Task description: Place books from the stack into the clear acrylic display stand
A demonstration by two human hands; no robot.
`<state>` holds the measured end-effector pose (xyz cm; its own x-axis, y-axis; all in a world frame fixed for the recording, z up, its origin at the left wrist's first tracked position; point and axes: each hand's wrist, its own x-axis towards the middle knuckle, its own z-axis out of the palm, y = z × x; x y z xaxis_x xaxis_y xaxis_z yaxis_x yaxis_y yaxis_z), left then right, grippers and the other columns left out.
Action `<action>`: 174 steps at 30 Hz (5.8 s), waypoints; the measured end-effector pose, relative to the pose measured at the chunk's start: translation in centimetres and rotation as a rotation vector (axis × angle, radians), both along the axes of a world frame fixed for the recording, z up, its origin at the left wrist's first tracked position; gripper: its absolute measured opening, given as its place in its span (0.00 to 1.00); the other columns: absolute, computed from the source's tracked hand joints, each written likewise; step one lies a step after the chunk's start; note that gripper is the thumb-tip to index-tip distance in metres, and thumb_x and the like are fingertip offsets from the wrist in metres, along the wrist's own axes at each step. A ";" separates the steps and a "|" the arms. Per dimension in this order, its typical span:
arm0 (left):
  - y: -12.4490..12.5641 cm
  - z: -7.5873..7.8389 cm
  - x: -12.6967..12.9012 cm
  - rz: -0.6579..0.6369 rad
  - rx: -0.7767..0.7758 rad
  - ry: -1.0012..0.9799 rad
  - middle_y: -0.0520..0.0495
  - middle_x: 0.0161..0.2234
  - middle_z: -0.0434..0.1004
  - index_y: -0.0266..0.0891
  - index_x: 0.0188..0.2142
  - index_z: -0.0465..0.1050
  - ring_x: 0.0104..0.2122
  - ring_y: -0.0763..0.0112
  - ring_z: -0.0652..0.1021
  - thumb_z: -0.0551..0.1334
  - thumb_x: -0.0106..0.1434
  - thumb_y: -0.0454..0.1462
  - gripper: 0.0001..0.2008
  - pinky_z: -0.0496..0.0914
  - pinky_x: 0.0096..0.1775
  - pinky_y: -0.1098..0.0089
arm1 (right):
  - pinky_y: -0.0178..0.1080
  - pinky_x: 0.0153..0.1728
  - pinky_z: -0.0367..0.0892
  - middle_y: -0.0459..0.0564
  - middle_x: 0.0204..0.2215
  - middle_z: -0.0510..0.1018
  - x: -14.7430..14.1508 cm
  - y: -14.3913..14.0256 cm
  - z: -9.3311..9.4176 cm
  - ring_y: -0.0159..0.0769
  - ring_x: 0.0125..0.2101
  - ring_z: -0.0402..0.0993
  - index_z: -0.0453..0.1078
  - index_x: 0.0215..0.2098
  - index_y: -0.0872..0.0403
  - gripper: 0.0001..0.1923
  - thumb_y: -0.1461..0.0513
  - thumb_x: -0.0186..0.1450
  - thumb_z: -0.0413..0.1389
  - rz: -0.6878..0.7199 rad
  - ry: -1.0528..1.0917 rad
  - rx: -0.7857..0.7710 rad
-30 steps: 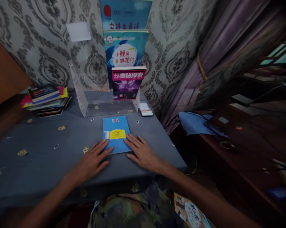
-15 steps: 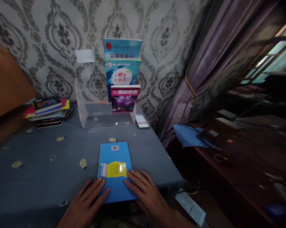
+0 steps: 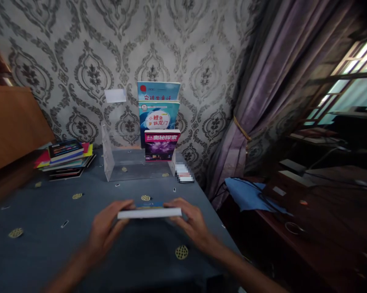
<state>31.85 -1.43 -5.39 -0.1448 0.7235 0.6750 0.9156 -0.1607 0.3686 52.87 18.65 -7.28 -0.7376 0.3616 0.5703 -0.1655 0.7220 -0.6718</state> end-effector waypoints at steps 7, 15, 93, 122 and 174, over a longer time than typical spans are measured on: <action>7.8 0.0 -2.6 0.038 -0.044 -0.522 0.44 0.46 0.80 0.40 0.56 0.67 0.45 0.61 0.79 0.48 0.73 0.51 0.23 0.75 0.45 0.64 | 0.39 0.37 0.71 0.47 0.31 0.78 -5.6 3.0 -2.4 0.40 0.34 0.75 0.71 0.36 0.51 0.16 0.49 0.70 0.51 -0.091 -0.037 -0.236; 11.2 -1.6 -6.3 -0.006 -0.203 -0.839 0.41 0.41 0.81 0.35 0.48 0.69 0.36 0.62 0.80 0.54 0.63 0.63 0.33 0.76 0.37 0.64 | 0.33 0.23 0.60 0.43 0.21 0.68 -8.2 4.3 -2.6 0.32 0.22 0.64 0.61 0.26 0.52 0.26 0.40 0.64 0.55 -0.058 -0.043 -0.455; 9.3 -3.2 1.1 -0.417 -0.662 0.236 0.46 0.60 0.74 0.47 0.56 0.74 0.63 0.62 0.69 0.52 0.74 0.43 0.18 0.53 0.66 0.48 | 0.47 0.60 0.61 0.58 0.54 0.76 -11.0 10.3 -6.3 0.42 0.55 0.69 0.71 0.55 0.58 0.17 0.63 0.74 0.45 -0.134 -0.347 0.197; 8.7 -3.7 2.6 0.241 -0.710 0.415 0.32 0.47 0.77 0.32 0.52 0.73 0.48 0.49 0.76 0.52 0.72 0.38 0.17 0.70 0.48 0.53 | 0.34 0.34 0.62 0.45 0.25 0.79 -8.7 6.0 -3.5 0.33 0.28 0.75 0.74 0.35 0.56 0.17 0.59 0.76 0.46 -0.160 -0.314 -0.103; 6.9 -1.2 -3.7 0.550 -0.896 0.213 0.40 0.48 0.76 0.43 0.58 0.71 0.45 0.55 0.80 0.52 0.73 0.48 0.21 0.72 0.41 0.63 | 0.40 0.47 0.67 0.55 0.48 0.82 -8.9 5.5 -1.6 0.44 0.47 0.78 0.76 0.50 0.54 0.15 0.62 0.74 0.49 -0.071 -0.513 0.105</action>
<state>28.14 5.50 -6.61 -0.5433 0.8393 -0.0192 0.8394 0.5427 -0.0286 44.02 24.14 -8.91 -0.9072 0.3808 0.1786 0.2168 0.7872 -0.5773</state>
